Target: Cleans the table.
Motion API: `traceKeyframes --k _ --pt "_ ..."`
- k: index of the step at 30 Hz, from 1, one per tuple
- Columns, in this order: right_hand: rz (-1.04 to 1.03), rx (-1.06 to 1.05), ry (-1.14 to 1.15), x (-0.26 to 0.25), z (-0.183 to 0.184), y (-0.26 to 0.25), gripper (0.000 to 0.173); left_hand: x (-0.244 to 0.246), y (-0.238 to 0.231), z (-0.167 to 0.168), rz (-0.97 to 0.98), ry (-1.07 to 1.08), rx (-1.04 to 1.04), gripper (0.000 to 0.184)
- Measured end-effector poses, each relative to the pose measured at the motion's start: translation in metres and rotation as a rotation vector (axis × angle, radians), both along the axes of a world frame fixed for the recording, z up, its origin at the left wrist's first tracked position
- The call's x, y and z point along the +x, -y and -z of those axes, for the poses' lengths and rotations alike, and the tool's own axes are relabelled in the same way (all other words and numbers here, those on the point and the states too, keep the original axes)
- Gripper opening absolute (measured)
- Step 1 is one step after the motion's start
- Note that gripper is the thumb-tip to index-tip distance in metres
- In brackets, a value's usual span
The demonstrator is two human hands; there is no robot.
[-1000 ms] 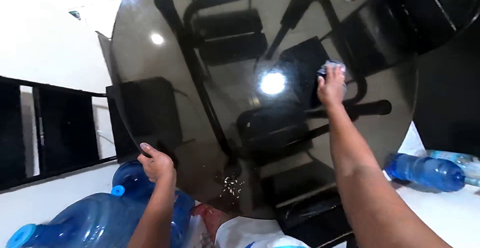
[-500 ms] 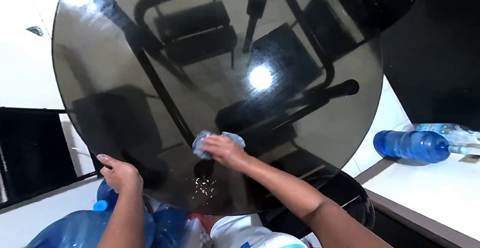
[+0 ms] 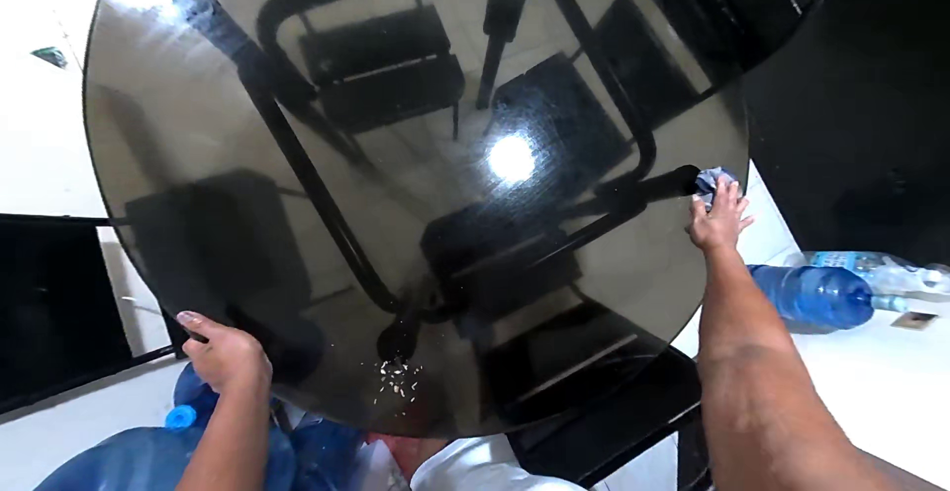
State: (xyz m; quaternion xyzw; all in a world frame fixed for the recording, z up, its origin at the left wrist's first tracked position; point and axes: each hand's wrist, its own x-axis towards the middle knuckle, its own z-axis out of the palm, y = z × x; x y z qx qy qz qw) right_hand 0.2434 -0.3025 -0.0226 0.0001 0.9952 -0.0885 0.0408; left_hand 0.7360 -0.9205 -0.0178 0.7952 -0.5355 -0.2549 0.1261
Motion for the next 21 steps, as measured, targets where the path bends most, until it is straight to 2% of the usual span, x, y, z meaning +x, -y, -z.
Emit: traceKeyframes --k 4,7,9,12,14,16,18,20,21 --pt "-0.003 -0.060 -0.123 0.006 0.010 0.044 0.054 0.003 0.001 0.002 0.013 -0.001 0.007 0.080" --pt "-0.248 -0.121 -0.172 0.036 0.017 0.128 0.053 0.003 0.002 0.002 0.001 -0.007 0.001 0.080" --pt "-0.423 -0.161 -0.138 0.087 0.017 0.201 0.055 0.004 0.002 0.001 0.004 -0.007 0.000 0.080" --pt "-0.685 -0.208 -0.025 0.199 0.004 0.298 0.053 0.003 0.000 -0.004 0.023 -0.006 0.016 0.080" --pt "-0.903 -0.342 0.062 0.265 0.009 0.336 0.049 0.004 0.001 -0.002 0.021 -0.002 0.011 0.080" --pt "-1.001 -0.587 0.126 0.297 0.010 0.351 0.045 0.006 0.002 -0.001 0.014 -0.002 0.007 0.079" --pt "-0.862 -0.801 0.236 0.287 -0.006 0.349 0.043 0.007 0.003 -0.001 0.012 -0.005 0.010 0.079" --pt "-0.724 -0.864 0.127 0.245 -0.027 0.334 0.041 0.005 0.002 -0.003 0.009 -0.001 0.016 0.080" --pt "-0.669 -0.833 0.036 0.214 -0.036 0.323 0.041 0.006 0.002 -0.003 0.008 0.005 0.022 0.080"
